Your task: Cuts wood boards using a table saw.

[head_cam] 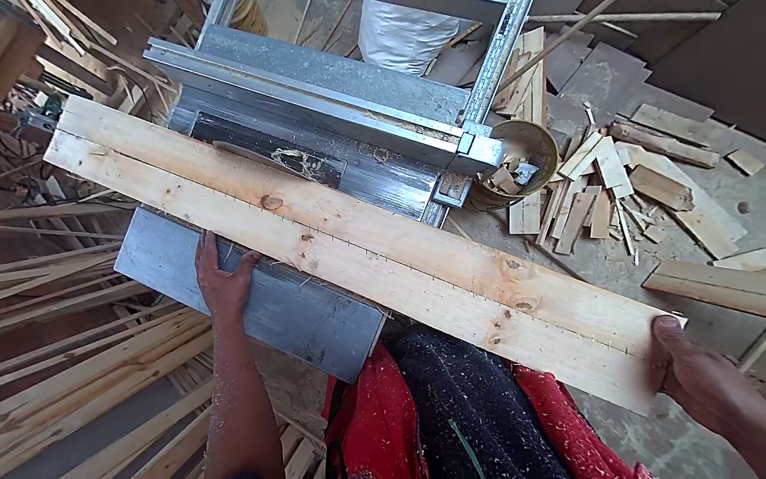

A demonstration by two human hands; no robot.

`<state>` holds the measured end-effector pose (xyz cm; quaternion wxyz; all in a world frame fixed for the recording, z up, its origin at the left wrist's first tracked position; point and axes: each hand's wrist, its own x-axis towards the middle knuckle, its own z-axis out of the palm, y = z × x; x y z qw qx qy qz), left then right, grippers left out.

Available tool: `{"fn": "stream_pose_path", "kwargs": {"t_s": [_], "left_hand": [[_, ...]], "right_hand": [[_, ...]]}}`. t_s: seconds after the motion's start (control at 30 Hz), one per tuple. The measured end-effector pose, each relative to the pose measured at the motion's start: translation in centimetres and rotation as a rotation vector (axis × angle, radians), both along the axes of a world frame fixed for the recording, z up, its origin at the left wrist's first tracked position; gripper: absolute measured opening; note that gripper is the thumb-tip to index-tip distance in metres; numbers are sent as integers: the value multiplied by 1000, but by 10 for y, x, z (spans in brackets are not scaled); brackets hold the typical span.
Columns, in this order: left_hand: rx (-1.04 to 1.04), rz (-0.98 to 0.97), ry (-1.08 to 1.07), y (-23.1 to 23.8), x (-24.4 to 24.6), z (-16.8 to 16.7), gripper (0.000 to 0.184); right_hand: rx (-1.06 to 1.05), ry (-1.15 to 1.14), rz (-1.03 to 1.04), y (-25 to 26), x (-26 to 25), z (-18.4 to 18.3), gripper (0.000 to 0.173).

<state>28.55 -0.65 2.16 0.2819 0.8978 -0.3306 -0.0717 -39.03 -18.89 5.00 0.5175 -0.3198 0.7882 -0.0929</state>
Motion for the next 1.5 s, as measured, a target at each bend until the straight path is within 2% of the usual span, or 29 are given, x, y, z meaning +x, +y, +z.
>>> {"fn": "stream_pose_path", "kwargs": {"t_s": [0.43, 0.7, 0.83, 0.97, 1.5], "left_hand": [[-10, -17, -32, 2, -30, -4, 104], [-10, -36, -67, 1, -10, -6, 102], [-13, -24, -54, 0, -1, -1, 101], [-6, -27, -37, 0, -4, 1, 102], [-14, -34, -74, 0, -20, -2, 103]], "right_hand": [[-42, 77, -15, 3, -34, -3, 62], [-41, 69, -37, 3, -16, -4, 58], [-20, 66, -20, 0, -5, -4, 63], [-23, 86, -10, -2, 4, 6, 58], [-39, 142, -38, 3, -16, 0, 61]]}}
